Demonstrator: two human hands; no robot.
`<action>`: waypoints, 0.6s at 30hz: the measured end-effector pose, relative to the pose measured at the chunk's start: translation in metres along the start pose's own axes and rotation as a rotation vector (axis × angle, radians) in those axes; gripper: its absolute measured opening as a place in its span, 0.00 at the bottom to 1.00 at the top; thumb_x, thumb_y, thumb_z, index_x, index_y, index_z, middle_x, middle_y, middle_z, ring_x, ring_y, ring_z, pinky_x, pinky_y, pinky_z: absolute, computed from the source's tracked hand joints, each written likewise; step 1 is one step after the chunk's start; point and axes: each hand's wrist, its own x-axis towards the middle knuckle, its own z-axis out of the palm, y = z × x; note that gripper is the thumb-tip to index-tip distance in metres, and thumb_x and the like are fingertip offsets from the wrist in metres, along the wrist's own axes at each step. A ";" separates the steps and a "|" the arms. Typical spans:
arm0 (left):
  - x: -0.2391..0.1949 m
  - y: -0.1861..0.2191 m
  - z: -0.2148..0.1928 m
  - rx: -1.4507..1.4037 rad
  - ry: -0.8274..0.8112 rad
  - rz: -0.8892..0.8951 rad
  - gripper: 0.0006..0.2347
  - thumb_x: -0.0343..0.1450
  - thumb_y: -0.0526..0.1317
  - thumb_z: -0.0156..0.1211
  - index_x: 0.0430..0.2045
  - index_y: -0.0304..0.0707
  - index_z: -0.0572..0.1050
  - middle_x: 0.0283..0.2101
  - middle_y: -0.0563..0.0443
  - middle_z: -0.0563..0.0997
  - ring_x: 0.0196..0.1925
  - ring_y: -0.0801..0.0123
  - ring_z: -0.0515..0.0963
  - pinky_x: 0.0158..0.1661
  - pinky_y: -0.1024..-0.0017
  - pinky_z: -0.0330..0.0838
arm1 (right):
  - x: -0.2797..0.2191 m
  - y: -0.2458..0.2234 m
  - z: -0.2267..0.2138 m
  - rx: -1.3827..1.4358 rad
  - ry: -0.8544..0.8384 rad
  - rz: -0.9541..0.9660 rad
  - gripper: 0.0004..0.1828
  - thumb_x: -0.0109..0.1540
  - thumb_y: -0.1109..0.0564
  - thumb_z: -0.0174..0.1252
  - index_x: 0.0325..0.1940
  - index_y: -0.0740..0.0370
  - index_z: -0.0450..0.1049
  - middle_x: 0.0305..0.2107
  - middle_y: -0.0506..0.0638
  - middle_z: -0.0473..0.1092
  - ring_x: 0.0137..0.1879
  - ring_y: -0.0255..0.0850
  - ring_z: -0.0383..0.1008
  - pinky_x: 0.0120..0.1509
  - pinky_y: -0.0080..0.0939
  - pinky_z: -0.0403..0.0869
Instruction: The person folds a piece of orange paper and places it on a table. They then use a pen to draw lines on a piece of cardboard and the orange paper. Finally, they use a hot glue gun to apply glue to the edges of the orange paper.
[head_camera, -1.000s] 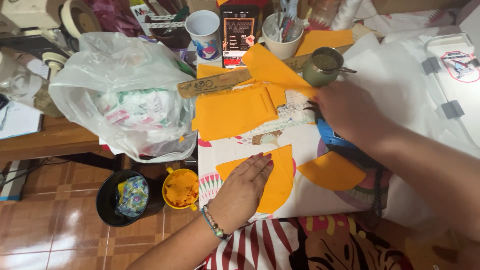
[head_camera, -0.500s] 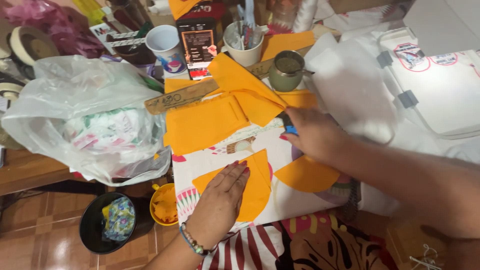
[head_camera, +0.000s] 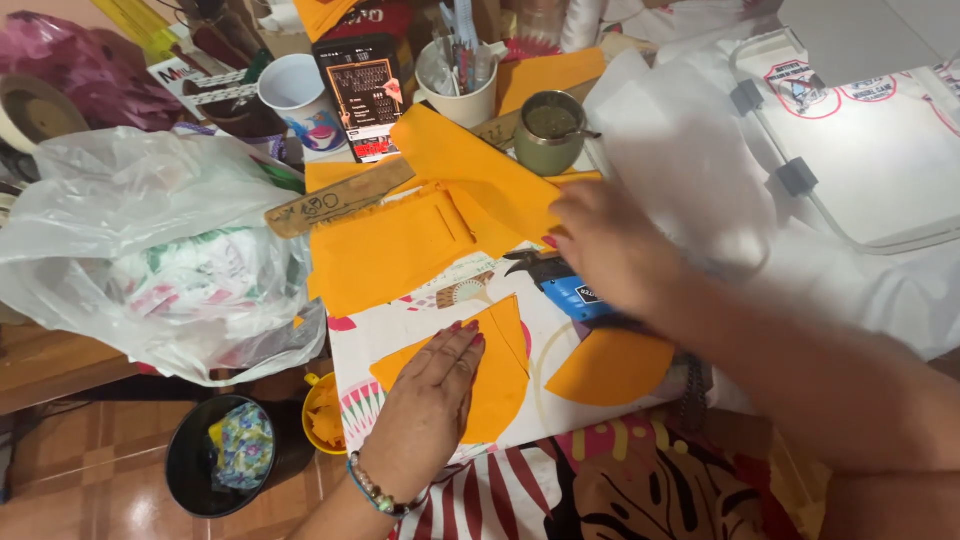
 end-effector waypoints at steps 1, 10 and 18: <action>0.000 0.000 0.001 -0.011 0.007 -0.003 0.17 0.74 0.30 0.54 0.59 0.24 0.70 0.63 0.34 0.73 0.66 0.45 0.73 0.69 0.55 0.64 | 0.004 0.011 0.002 -0.071 -0.016 0.033 0.11 0.62 0.52 0.62 0.43 0.60 0.77 0.48 0.60 0.68 0.51 0.55 0.69 0.57 0.51 0.69; 0.002 0.003 -0.002 -0.004 -0.009 -0.014 0.17 0.74 0.30 0.55 0.58 0.25 0.71 0.62 0.35 0.74 0.65 0.46 0.73 0.68 0.55 0.64 | 0.028 -0.002 -0.016 -0.023 -0.748 0.425 0.39 0.67 0.29 0.33 0.78 0.46 0.51 0.79 0.40 0.40 0.84 0.51 0.34 0.81 0.59 0.41; 0.005 0.004 -0.002 0.024 0.010 -0.008 0.16 0.74 0.30 0.56 0.57 0.25 0.72 0.61 0.34 0.75 0.64 0.46 0.74 0.68 0.55 0.66 | 0.030 0.008 0.019 0.035 -0.271 0.110 0.21 0.65 0.45 0.54 0.59 0.56 0.75 0.58 0.53 0.70 0.60 0.55 0.70 0.66 0.55 0.65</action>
